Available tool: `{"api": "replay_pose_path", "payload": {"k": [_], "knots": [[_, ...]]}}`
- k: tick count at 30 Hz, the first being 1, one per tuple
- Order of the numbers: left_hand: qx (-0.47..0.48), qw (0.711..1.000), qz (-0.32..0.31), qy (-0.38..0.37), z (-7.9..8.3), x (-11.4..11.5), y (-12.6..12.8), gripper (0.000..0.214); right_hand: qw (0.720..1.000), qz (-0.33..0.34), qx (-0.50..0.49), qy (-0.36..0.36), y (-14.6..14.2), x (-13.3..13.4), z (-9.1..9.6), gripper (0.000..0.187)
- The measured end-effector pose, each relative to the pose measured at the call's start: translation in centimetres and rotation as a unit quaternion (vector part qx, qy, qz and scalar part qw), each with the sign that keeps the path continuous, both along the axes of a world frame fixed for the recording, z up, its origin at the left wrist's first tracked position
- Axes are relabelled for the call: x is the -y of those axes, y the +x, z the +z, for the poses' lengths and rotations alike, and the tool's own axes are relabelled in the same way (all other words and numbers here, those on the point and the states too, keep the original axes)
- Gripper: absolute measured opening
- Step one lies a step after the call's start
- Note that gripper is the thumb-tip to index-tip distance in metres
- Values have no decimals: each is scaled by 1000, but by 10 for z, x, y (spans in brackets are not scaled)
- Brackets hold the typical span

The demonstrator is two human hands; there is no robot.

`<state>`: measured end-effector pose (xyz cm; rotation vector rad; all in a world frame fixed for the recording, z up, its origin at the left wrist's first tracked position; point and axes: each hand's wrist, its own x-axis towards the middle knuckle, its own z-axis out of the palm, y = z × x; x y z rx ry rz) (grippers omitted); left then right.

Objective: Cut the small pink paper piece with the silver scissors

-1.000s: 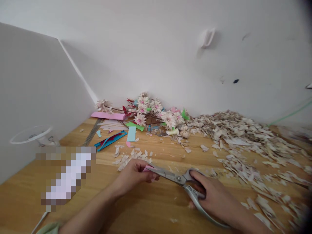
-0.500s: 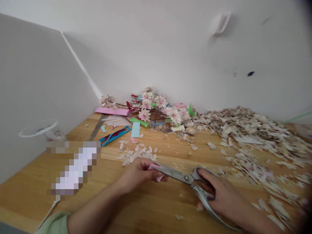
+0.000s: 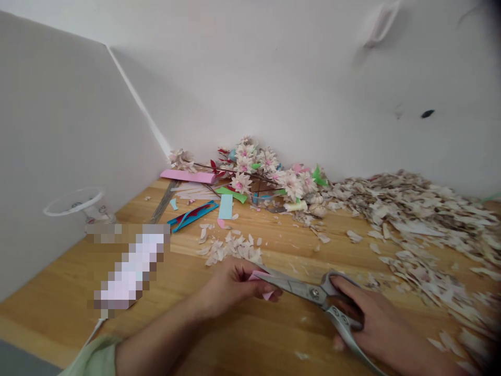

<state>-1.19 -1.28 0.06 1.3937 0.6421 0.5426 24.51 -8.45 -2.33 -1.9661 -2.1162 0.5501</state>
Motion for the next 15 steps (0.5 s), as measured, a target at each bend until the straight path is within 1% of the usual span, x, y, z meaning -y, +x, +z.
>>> {"api": "replay_pose_path", "payload": {"k": [5,9,12,15], "knots": [[-1,1000,31,-1,-2,1,-1,10,1000,16,4,13,0,4,-1,32],[3,997,74,-3,-4,1,-1,8,1000,24,4,13,0,7,1,45],[17,994,105,-1,-4,1,0,10,1000,24,0,-2,2,7,1,51],[33,992,118,-5,-4,1,1,13,1000,20,0,-14,3,7,-1,57]]}}
